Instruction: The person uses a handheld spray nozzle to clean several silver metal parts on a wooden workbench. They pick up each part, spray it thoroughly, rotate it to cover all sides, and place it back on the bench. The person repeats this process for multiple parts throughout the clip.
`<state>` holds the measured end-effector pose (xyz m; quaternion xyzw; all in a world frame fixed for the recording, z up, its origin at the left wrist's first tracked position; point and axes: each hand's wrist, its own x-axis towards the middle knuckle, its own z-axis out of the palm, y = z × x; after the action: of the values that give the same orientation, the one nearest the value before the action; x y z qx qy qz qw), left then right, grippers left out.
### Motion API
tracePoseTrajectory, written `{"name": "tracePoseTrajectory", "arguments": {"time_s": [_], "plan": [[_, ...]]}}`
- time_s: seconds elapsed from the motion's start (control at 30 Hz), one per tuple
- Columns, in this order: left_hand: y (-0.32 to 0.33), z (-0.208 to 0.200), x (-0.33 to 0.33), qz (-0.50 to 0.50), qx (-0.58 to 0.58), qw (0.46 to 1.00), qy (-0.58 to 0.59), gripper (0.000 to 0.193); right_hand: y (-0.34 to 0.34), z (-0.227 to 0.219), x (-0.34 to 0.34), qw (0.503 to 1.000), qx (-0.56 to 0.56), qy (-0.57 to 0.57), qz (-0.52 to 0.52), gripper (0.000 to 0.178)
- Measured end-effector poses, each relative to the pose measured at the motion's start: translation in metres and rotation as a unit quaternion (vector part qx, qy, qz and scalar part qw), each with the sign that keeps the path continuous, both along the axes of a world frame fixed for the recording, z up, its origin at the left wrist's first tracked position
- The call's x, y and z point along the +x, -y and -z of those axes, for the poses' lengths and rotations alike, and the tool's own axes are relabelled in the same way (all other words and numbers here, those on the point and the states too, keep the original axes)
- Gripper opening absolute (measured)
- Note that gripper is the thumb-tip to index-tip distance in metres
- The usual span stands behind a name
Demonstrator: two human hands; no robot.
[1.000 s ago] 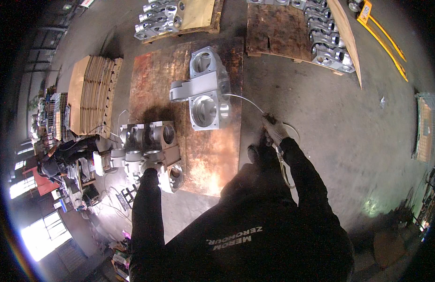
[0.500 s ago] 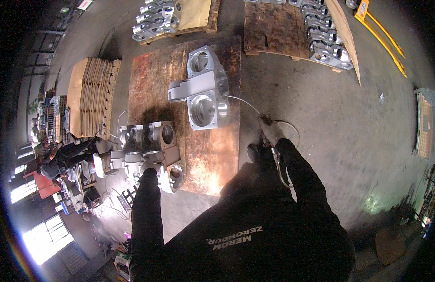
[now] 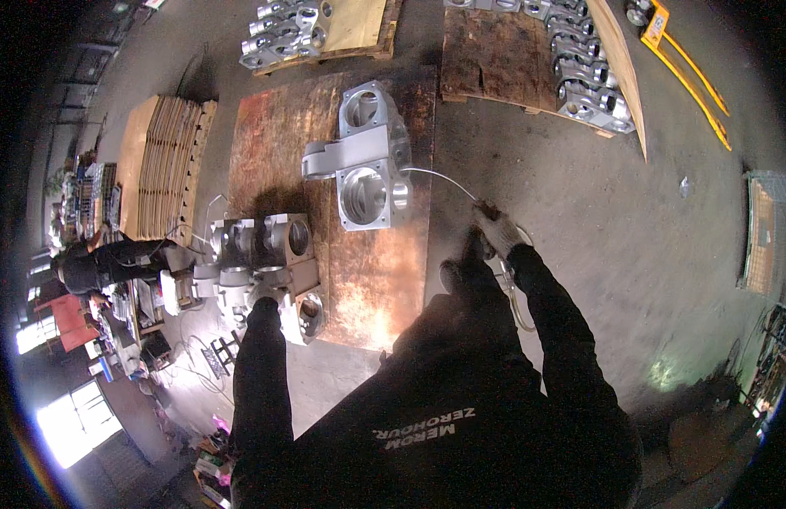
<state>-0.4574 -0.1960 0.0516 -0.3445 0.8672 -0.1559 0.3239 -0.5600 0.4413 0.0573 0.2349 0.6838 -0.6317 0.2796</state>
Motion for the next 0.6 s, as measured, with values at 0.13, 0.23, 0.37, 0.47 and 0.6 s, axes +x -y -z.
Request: {"name": "tracePoseTrajectory", "arguments": {"time_s": [0.13, 0.23, 0.37, 0.47, 0.6], "plan": [[-0.011, 0.017, -0.003, 0.053, -0.039, 0.998, -0.024, 0.09, 0.003, -0.023, 0.021, 0.998, 0.005, 0.06, -0.008, 0.036], [-0.021, 0.005, -0.006, 0.018, -0.068, 0.997, -0.022, 0.091, 0.024, -0.016, 0.025, 0.999, -0.036, -0.009, 0.009, 0.029], [-0.053, -0.02, -0.013, 0.079, -0.068, 0.994, -0.034, 0.099, 0.03, 0.01, 0.014, 0.992, -0.001, -0.128, -0.006, 0.033], [-0.039, -0.025, -0.007, 0.05, -0.017, 0.999, 0.006, 0.111, 0.011, -0.036, 0.026, 0.998, -0.025, 0.049, 0.005, 0.04], [-0.047, -0.022, -0.016, 0.022, -0.032, 0.999, -0.009, 0.125, -0.008, 0.015, 0.063, 0.996, 0.062, 0.056, -0.036, 0.036]]}}
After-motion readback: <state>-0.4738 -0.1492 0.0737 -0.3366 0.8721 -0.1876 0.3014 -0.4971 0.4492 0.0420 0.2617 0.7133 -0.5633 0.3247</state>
